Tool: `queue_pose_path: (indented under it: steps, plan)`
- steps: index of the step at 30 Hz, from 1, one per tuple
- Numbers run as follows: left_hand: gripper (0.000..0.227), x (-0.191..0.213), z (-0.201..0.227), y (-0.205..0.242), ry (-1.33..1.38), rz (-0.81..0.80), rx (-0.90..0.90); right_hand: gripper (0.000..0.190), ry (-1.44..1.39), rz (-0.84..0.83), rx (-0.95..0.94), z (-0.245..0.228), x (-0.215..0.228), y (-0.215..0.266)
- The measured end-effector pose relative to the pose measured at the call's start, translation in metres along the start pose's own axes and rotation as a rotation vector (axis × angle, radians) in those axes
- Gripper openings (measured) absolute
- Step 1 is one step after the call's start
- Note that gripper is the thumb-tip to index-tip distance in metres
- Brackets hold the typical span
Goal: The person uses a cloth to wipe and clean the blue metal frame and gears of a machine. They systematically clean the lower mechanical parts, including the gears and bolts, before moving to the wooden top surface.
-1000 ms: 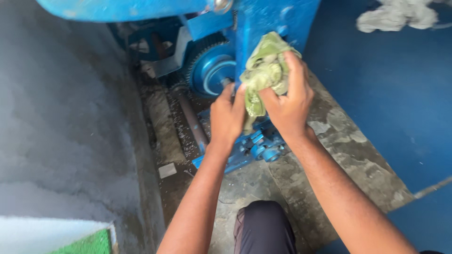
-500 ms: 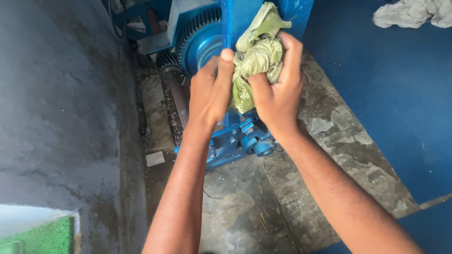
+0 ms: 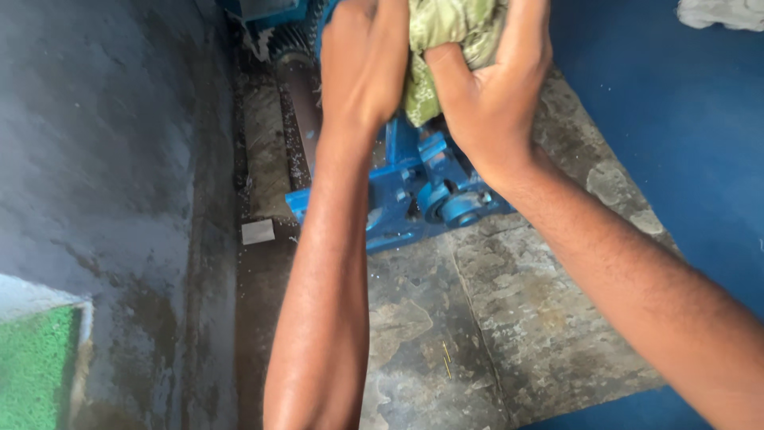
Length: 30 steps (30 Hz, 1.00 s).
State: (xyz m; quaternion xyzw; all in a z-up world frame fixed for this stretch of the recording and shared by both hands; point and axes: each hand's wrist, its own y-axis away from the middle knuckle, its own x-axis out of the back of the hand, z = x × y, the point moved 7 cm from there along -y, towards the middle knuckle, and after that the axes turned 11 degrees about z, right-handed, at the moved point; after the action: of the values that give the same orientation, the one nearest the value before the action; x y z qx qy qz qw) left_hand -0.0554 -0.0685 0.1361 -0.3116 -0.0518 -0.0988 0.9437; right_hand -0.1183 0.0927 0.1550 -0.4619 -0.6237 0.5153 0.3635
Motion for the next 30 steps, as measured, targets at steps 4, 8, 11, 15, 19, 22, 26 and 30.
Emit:
queue_pose_path:
  steps: [4,8,11,15,19,22,26,30]
  plan:
    - [0.058,-0.005,-0.013,-0.004,0.090,-0.017,-0.079,0.040,-0.196,-0.100,-0.235,0.028,0.000,0.034]
    - [0.057,0.000,-0.009,0.000,0.131,0.005,-0.193,0.027,-0.146,-0.329,-0.474,0.075,-0.002,0.066]
    - [0.058,-0.002,-0.010,0.010,0.145,-0.034,-0.026,0.021,-0.077,-0.499,-0.551,0.101,0.002,0.077]
    - [0.059,0.006,-0.002,0.042,0.293,-0.113,0.065,0.021,-0.037,-0.705,-0.600,0.103,-0.002,0.075]
    - [0.051,0.015,-0.003,0.073,0.276,-0.091,-0.013,0.031,0.110,-0.889,-0.578,0.092,0.015,0.059]
    - [0.041,0.012,-0.014,0.090,0.288,-0.153,-0.030,0.029,0.236,-0.919,-0.499,0.093,0.042,0.056]
    - [0.026,-0.007,-0.036,0.098,0.357,-0.543,0.267,0.036,0.428,-1.195,-0.707,0.138,0.076,0.102]
    - [0.024,0.001,-0.029,0.098,0.418,-0.878,0.411,0.032,0.438,-1.324,-0.851,0.185,0.102,0.157]
